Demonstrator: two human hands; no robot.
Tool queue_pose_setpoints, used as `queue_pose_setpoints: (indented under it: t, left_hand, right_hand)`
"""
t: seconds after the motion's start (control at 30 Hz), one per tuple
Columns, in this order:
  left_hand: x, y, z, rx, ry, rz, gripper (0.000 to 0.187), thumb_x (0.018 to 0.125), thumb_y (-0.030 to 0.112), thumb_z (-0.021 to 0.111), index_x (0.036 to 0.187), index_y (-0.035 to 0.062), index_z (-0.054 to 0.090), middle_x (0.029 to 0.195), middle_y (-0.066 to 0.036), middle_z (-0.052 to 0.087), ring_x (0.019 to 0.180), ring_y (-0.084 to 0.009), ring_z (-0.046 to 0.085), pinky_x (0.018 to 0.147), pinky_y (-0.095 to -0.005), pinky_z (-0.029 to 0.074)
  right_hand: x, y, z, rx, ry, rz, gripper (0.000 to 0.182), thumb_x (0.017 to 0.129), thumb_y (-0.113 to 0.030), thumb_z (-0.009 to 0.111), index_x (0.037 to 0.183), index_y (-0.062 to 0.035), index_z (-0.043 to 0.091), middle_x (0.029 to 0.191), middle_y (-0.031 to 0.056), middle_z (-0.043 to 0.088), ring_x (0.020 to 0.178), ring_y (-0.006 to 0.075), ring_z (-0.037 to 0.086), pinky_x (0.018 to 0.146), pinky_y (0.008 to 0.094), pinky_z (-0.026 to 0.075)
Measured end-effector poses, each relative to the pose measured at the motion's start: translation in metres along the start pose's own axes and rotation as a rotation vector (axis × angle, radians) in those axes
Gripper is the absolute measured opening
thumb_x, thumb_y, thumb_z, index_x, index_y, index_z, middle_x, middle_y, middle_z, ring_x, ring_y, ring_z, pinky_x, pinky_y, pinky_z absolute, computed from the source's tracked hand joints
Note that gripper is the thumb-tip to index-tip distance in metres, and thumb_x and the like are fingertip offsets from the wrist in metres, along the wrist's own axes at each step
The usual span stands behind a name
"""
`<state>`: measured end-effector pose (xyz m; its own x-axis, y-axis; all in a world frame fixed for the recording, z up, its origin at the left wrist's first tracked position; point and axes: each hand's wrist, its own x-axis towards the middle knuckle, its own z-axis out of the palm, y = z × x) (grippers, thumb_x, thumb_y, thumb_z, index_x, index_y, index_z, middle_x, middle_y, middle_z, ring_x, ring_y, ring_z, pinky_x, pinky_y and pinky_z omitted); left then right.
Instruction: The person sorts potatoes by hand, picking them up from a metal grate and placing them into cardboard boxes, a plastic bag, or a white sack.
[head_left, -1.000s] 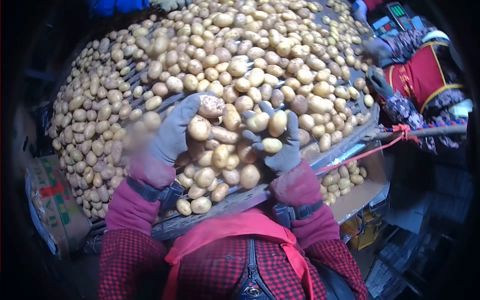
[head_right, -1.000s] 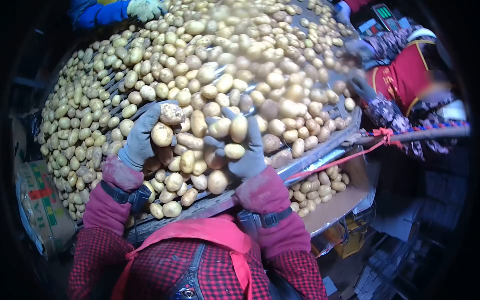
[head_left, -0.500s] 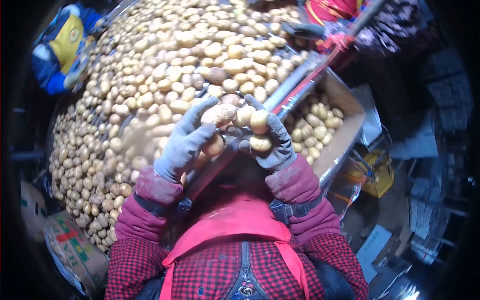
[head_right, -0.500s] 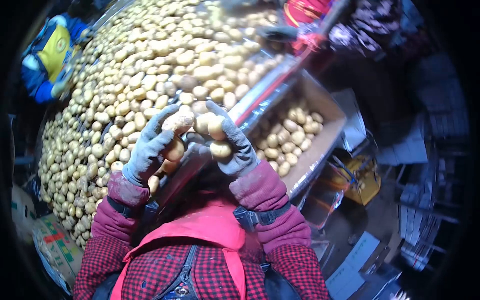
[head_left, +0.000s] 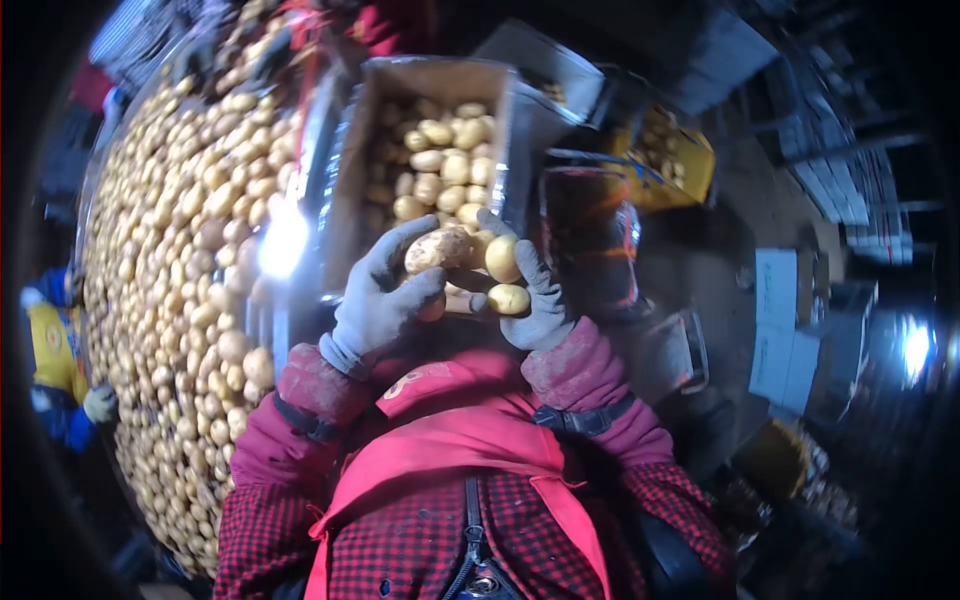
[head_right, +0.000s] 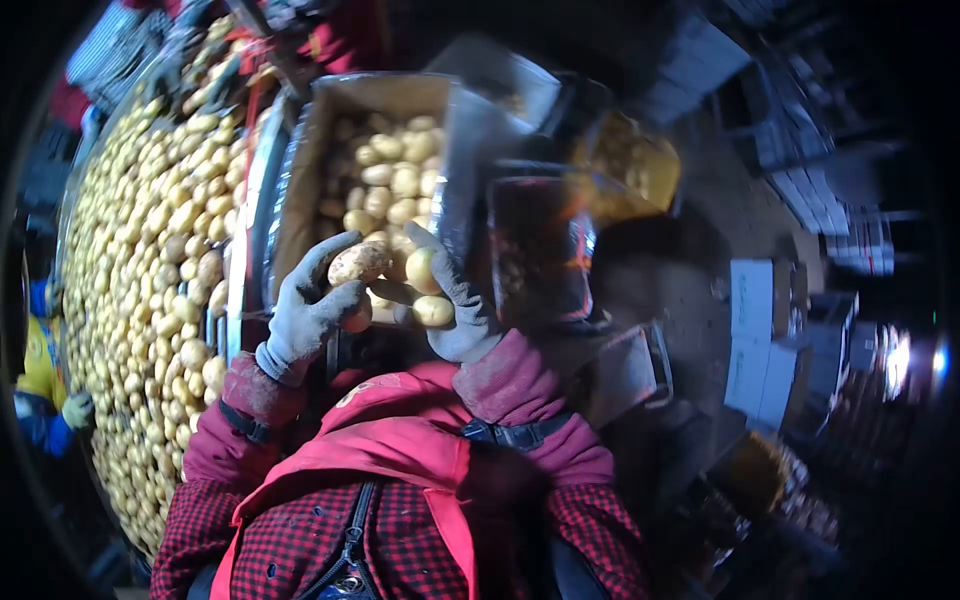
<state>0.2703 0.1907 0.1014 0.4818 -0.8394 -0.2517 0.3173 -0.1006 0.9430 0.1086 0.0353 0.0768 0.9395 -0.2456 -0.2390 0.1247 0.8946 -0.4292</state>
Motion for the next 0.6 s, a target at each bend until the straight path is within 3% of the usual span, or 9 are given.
queue_pose_setpoints:
  t: [0.1,0.13,0.17,0.23,0.27,0.43,0.53,0.6]
  left_hand:
    - [0.017,-0.004,0.033,-0.15,-0.068,-0.074,0.056,0.1,0.009,0.068,0.152,0.0003,0.049,0.128,-0.007,0.067,0.108,-0.0138,0.064,0.093,-0.0284,0.053]
    - [0.023,-0.013,0.036,-0.137,-0.128,-0.086,0.057,0.101,0.012,0.068,0.153,0.0003,0.047,0.129,-0.008,0.067,0.11,-0.0146,0.064,0.094,-0.029,0.053]
    - [0.029,-0.024,0.038,-0.125,-0.188,-0.095,0.058,0.102,0.015,0.067,0.153,0.0003,0.046,0.129,-0.008,0.067,0.111,-0.0155,0.064,0.095,-0.0296,0.053]
    - [0.038,-0.034,0.056,-0.154,-0.274,-0.115,0.058,0.102,0.017,0.067,0.154,0.0003,0.045,0.129,-0.008,0.067,0.106,-0.0159,0.065,0.091,-0.0305,0.054]
    - [0.042,-0.037,0.065,-0.193,-0.317,-0.123,0.059,0.103,0.018,0.067,0.154,0.0002,0.045,0.128,-0.008,0.067,0.102,-0.0164,0.067,0.088,-0.0314,0.055]
    - [0.064,-0.046,0.128,-0.169,-0.584,-0.205,0.055,0.104,0.014,0.063,0.155,0.0017,0.044,0.128,-0.009,0.068,0.078,-0.0155,0.064,0.07,-0.0314,0.053]
    - [0.07,-0.056,0.17,-0.134,-0.754,-0.285,0.049,0.105,0.011,0.06,0.152,0.0039,0.047,0.131,-0.007,0.067,0.09,-0.0132,0.064,0.076,-0.0304,0.053]
    - [0.073,-0.071,0.199,-0.138,-0.877,-0.296,0.046,0.105,0.009,0.06,0.149,0.0042,0.051,0.131,-0.005,0.067,0.104,-0.0109,0.061,0.087,-0.0284,0.051]
  right_hand:
    - [-0.026,-0.005,-0.031,-0.101,0.113,-0.202,0.074,0.102,-0.048,0.063,0.163,-0.0158,0.037,0.152,0.0115,0.052,0.139,0.0324,0.054,0.112,0.0506,0.049]
    - [-0.039,-0.013,-0.034,-0.042,0.129,-0.177,0.071,0.101,-0.048,0.064,0.162,-0.0194,0.039,0.148,0.0116,0.056,0.131,0.0332,0.061,0.102,0.0466,0.055]
    - [-0.05,-0.019,-0.042,-0.032,0.152,-0.213,0.071,0.101,-0.048,0.064,0.162,-0.0194,0.039,0.148,0.0116,0.056,0.131,0.0332,0.061,0.102,0.0466,0.055]
    - [-0.072,-0.028,-0.052,0.021,0.165,-0.258,0.068,0.103,-0.05,0.063,0.161,-0.0225,0.041,0.143,0.0113,0.059,0.12,0.0303,0.067,0.087,0.0392,0.059]
    - [-0.082,-0.031,-0.051,0.02,0.226,-0.325,0.066,0.103,-0.052,0.061,0.159,-0.0217,0.043,0.141,0.0114,0.06,0.113,0.0277,0.069,0.076,0.0312,0.057]
    - [-0.145,-0.047,-0.079,0.075,0.498,-0.587,0.065,0.101,-0.057,0.061,0.154,-0.0213,0.048,0.136,0.0135,0.065,0.103,0.0267,0.072,0.067,0.0274,0.056]
    - [-0.183,-0.051,-0.094,0.062,0.685,-0.754,0.062,0.101,-0.055,0.061,0.151,-0.0197,0.05,0.134,0.012,0.067,0.095,0.0245,0.073,0.064,0.0296,0.055]
    - [-0.208,-0.049,-0.113,-0.041,0.82,-0.87,0.06,0.102,-0.053,0.06,0.151,-0.0187,0.05,0.135,0.009,0.066,0.115,0.024,0.067,0.077,0.0316,0.055]
